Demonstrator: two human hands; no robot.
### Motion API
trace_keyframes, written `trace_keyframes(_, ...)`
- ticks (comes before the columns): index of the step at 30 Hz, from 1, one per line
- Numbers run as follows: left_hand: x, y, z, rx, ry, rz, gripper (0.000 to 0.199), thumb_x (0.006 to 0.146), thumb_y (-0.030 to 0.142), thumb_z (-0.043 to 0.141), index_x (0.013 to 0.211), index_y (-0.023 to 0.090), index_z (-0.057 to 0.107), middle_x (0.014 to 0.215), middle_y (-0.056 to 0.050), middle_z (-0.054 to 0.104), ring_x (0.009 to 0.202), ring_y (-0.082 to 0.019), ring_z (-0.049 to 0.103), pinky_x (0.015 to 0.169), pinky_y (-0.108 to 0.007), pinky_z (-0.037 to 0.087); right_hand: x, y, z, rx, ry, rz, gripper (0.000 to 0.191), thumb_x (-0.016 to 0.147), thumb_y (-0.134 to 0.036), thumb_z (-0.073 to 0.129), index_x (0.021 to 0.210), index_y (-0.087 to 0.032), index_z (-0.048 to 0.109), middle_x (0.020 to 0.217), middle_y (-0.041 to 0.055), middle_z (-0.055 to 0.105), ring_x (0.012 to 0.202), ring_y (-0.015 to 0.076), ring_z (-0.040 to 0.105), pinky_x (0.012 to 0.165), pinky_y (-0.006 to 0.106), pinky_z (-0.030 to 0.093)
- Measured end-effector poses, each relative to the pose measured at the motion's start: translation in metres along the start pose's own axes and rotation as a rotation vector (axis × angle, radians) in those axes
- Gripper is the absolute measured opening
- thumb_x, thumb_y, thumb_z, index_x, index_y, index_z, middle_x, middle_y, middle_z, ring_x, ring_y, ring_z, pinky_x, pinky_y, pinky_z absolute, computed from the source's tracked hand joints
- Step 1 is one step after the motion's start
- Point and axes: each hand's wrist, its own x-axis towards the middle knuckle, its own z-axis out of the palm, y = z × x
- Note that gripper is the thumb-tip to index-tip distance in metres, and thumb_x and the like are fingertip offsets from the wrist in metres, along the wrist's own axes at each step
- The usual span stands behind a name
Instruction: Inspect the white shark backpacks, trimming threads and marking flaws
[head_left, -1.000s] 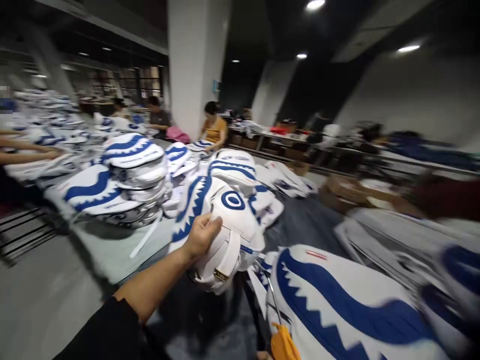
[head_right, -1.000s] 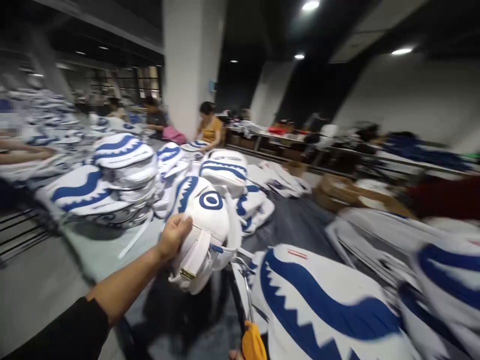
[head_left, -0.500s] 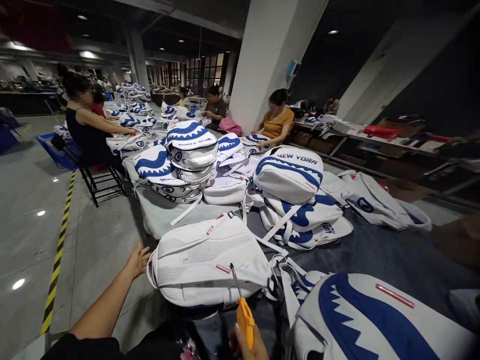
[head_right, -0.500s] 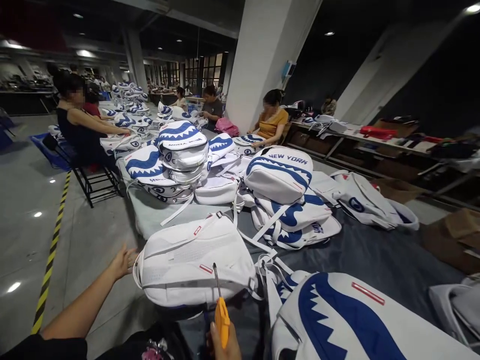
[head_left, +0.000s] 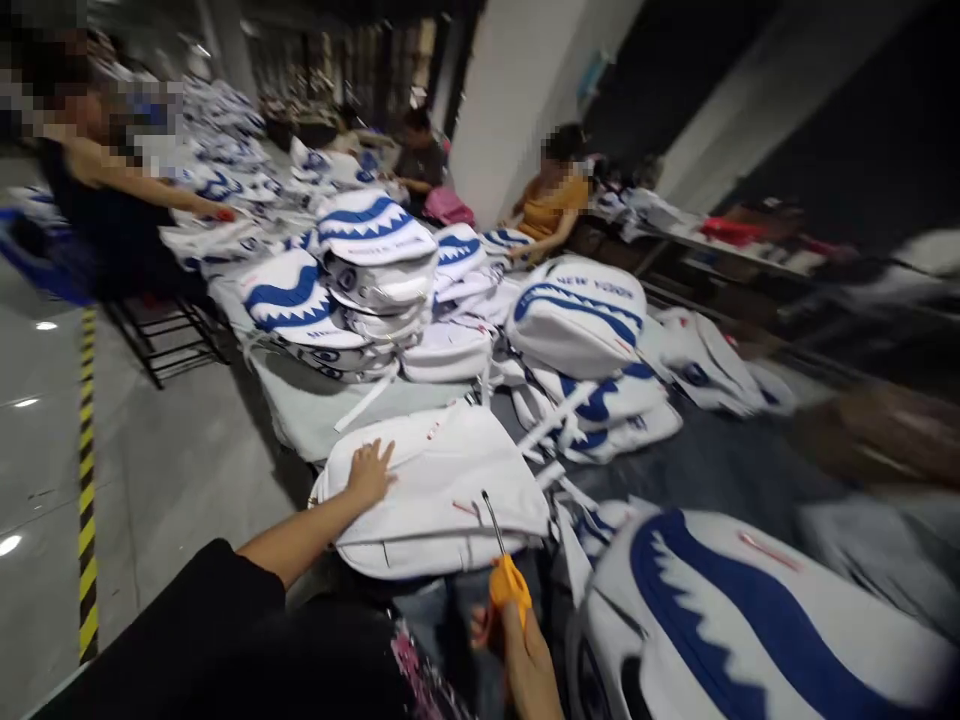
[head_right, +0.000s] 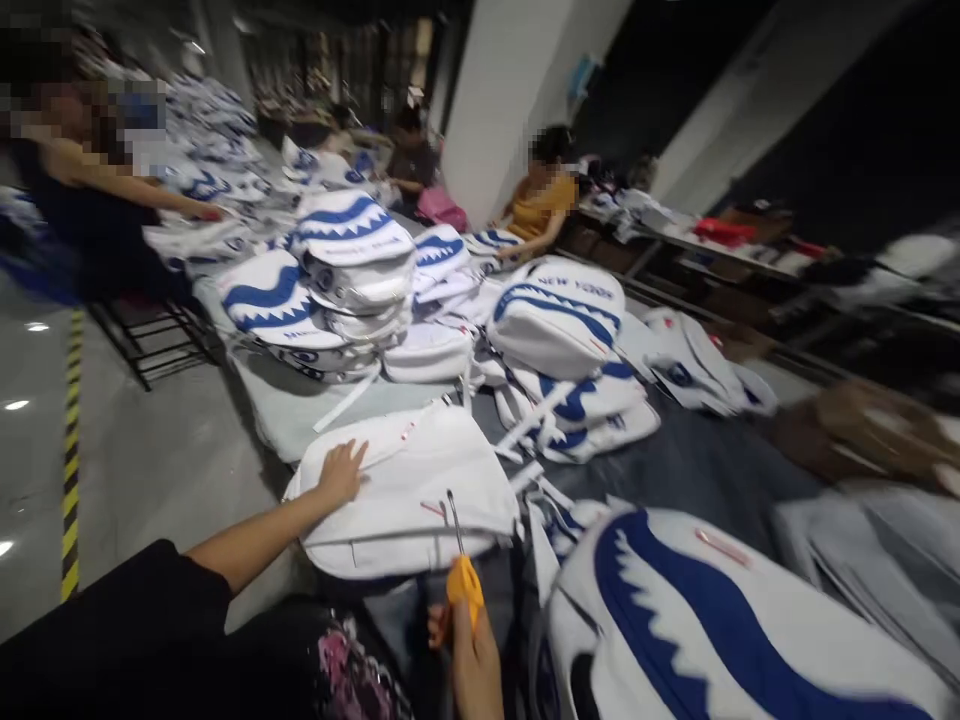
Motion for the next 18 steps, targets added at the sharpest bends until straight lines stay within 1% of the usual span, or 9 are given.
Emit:
trace_keyframes(2, 0.008, -0.004, -0.003, -0.018, -0.06, 0.006, 0.067, 0.08, 0.019, 0.067, 0.146, 0.014, 0.054, 0.161, -0.022, 0.036, 0.15, -0.044, 0.027, 0.125, -0.059, 0.011, -0.011, -0.017, 0.004, -0.042, -0.005, 0.005, 0.082, 0.08, -0.085, 0.051, 0.122, -0.016, 0.064, 0.074, 0.0072, 0.07, 0.069, 0.0293, 0.07, 0.068, 0.042, 0.059)
trace_keyframes(5, 0.019, -0.011, -0.012, -0.098, -0.13, 0.009, 0.06, 0.088, 0.021, 0.059, 0.148, 0.017, 0.051, 0.155, -0.02, 0.045, 0.149, -0.041, 0.031, 0.125, -0.057, 0.016, -0.013, -0.034, 0.006, -0.08, 0.047, 0.042, 0.079, 0.086, -0.079, 0.046, 0.131, -0.016, 0.058, 0.071, 0.0048, 0.067, 0.065, 0.0265, 0.067, 0.064, 0.04, 0.057)
trace_keyframes(7, 0.021, -0.012, -0.023, -0.183, -0.167, -0.026, 0.051, 0.095, 0.029, 0.054, 0.145, 0.02, 0.052, 0.135, -0.017, 0.062, 0.136, -0.037, 0.05, 0.12, -0.052, 0.032, -0.003, -0.047, 0.005, -0.083, 0.079, 0.045, 0.077, 0.087, -0.077, 0.046, 0.134, -0.016, 0.054, 0.071, 0.0031, 0.066, 0.064, 0.0253, 0.067, 0.063, 0.038, 0.057)
trace_keyframes(9, 0.023, -0.013, -0.037, -0.291, -0.225, -0.099, 0.044, 0.101, 0.042, 0.045, 0.137, 0.018, 0.057, 0.105, -0.013, 0.072, 0.107, -0.031, 0.068, 0.1, -0.046, 0.053, 0.016, -0.066, 0.001, -0.123, 0.073, 0.049, 0.076, 0.089, -0.075, 0.047, 0.136, -0.016, 0.05, 0.066, 0.0006, 0.065, 0.06, 0.0236, 0.067, 0.058, 0.035, 0.055)
trace_keyframes(10, 0.025, -0.013, -0.044, -0.351, -0.268, -0.145, 0.046, 0.102, 0.048, 0.041, 0.131, 0.017, 0.059, 0.094, -0.01, 0.073, 0.09, -0.028, 0.072, 0.087, -0.042, 0.059, 0.028, -0.078, -0.002, -0.168, 0.063, 0.05, 0.074, 0.09, -0.073, 0.046, 0.135, -0.014, 0.049, 0.063, -0.0002, 0.064, 0.056, 0.0221, 0.065, 0.055, 0.033, 0.053)
trace_keyframes(12, 0.033, -0.013, -0.054, -0.472, -0.37, -0.243, 0.05, 0.102, 0.056, 0.039, 0.122, 0.015, 0.06, 0.084, -0.009, 0.073, 0.07, -0.022, 0.071, 0.068, -0.036, 0.061, 0.057, -0.105, -0.005, -0.302, 0.06, 0.068, 0.065, 0.096, -0.065, 0.042, 0.124, -0.008, 0.055, 0.059, 0.0011, 0.063, 0.049, 0.0184, 0.062, 0.051, 0.028, 0.047)
trace_keyframes(15, 0.051, -0.019, -0.056, -0.598, -0.499, -0.399, 0.057, 0.101, 0.063, 0.036, 0.111, 0.013, 0.063, 0.082, -0.012, 0.075, 0.061, -0.018, 0.068, 0.059, -0.03, 0.058, 0.093, -0.139, 0.002, -0.441, 0.123, 0.082, 0.055, 0.102, -0.054, 0.035, 0.112, -0.005, 0.058, 0.052, -0.0021, 0.057, 0.041, 0.01, 0.053, 0.05, 0.023, 0.04)
trace_keyframes(16, 0.057, -0.021, -0.054, -0.619, -0.53, -0.453, 0.06, 0.102, 0.064, 0.033, 0.106, 0.012, 0.064, 0.081, -0.013, 0.075, 0.059, -0.018, 0.067, 0.058, -0.029, 0.056, 0.1, -0.146, 0.008, -0.498, 0.08, 0.103, 0.053, 0.102, -0.054, 0.039, 0.109, -0.005, 0.059, 0.05, -0.0035, 0.055, 0.039, 0.0083, 0.05, 0.049, 0.022, 0.037)
trace_keyframes(18, 0.067, -0.027, -0.048, -0.64, -0.582, -0.55, 0.066, 0.102, 0.065, 0.028, 0.098, 0.012, 0.067, 0.079, -0.015, 0.074, 0.056, -0.019, 0.066, 0.056, -0.03, 0.054, 0.103, -0.154, 0.024, -0.59, -0.096, 0.158, 0.05, 0.097, -0.057, 0.051, 0.102, -0.008, 0.062, 0.048, -0.0042, 0.054, 0.036, 0.0074, 0.046, 0.045, 0.021, 0.034)
